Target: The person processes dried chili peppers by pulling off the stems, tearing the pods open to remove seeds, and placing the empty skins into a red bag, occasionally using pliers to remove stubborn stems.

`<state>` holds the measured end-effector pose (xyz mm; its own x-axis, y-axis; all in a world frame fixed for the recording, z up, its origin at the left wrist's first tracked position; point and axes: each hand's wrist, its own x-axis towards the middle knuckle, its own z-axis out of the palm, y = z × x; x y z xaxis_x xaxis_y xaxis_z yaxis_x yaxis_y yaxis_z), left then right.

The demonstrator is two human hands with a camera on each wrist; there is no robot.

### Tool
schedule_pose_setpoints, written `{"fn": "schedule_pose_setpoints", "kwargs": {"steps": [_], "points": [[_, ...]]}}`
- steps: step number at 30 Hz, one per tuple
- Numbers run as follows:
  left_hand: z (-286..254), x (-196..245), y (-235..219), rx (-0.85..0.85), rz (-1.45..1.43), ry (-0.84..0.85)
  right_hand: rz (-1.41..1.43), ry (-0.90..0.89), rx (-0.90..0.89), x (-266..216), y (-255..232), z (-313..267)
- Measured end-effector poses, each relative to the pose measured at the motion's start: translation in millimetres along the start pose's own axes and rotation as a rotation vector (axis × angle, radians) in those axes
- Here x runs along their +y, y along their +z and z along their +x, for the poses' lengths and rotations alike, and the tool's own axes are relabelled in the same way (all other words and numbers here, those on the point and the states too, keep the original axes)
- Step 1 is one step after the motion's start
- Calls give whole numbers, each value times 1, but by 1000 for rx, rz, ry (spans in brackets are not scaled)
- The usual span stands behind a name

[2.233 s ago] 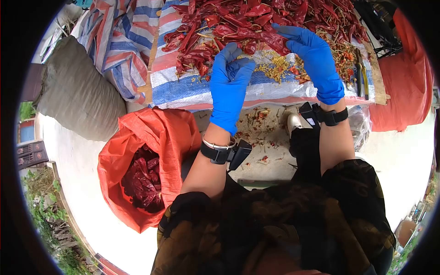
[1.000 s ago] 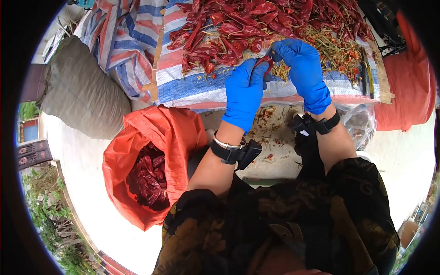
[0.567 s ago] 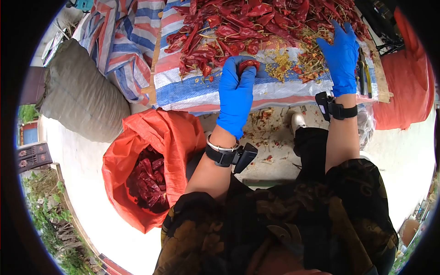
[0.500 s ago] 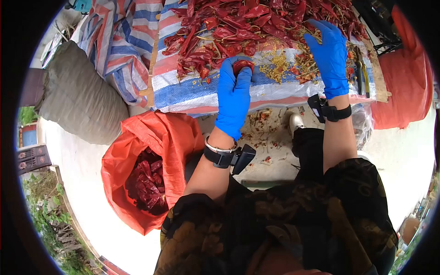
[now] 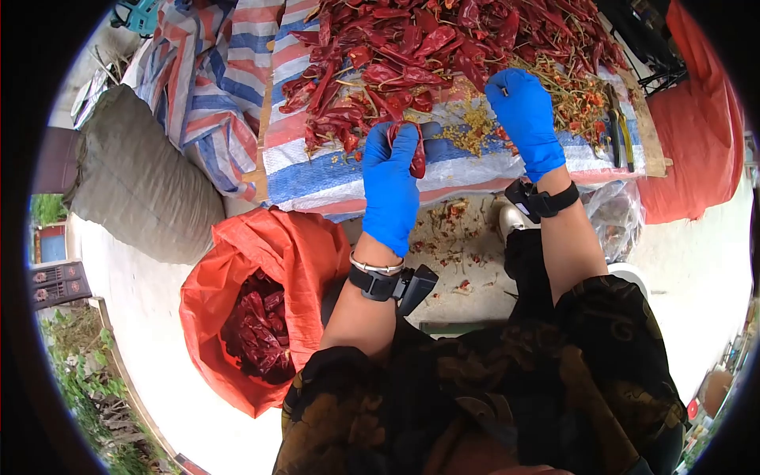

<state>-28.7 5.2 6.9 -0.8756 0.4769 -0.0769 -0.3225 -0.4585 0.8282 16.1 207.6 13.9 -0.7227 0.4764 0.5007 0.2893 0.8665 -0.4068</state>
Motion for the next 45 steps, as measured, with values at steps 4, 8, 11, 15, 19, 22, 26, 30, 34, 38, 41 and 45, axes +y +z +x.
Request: {"fn": "schedule_pose_setpoints", "kwargs": {"steps": [4,8,11,15,19,22,26,30,34,38,41,45], "points": [[-1,6,3,43,-102,-62,528,327,-257,-20,-26,2],[1,6,3,102,-225,-101,854,350,-382,-40,-30,-4],[2,6,3,116,-212,-99,909,181,-637,-48,-25,-10],[-2,15,9,157,-51,-35,804,71,-735,-52,-21,-14],[-6,20,14,105,50,115,772,42,-564,-29,-23,-2],[-6,16,11,123,103,166,75,-258,-71,-17,-22,6],[1,-7,0,21,283,242,295,-315,-86,-58,-35,-2],[4,-26,-10,28,837,467,494,-350,-237,-81,-30,-14],[-4,-15,-5,-152,949,394,837,54,-478,-82,-24,-23],[-8,-10,6,-114,878,467,1348,425,-546,-86,-26,-25],[-8,-10,8,-118,820,575,1593,531,-522,-90,-26,-27],[-11,-12,7,-118,733,430,1802,620,-515,-82,-17,-32]]}}
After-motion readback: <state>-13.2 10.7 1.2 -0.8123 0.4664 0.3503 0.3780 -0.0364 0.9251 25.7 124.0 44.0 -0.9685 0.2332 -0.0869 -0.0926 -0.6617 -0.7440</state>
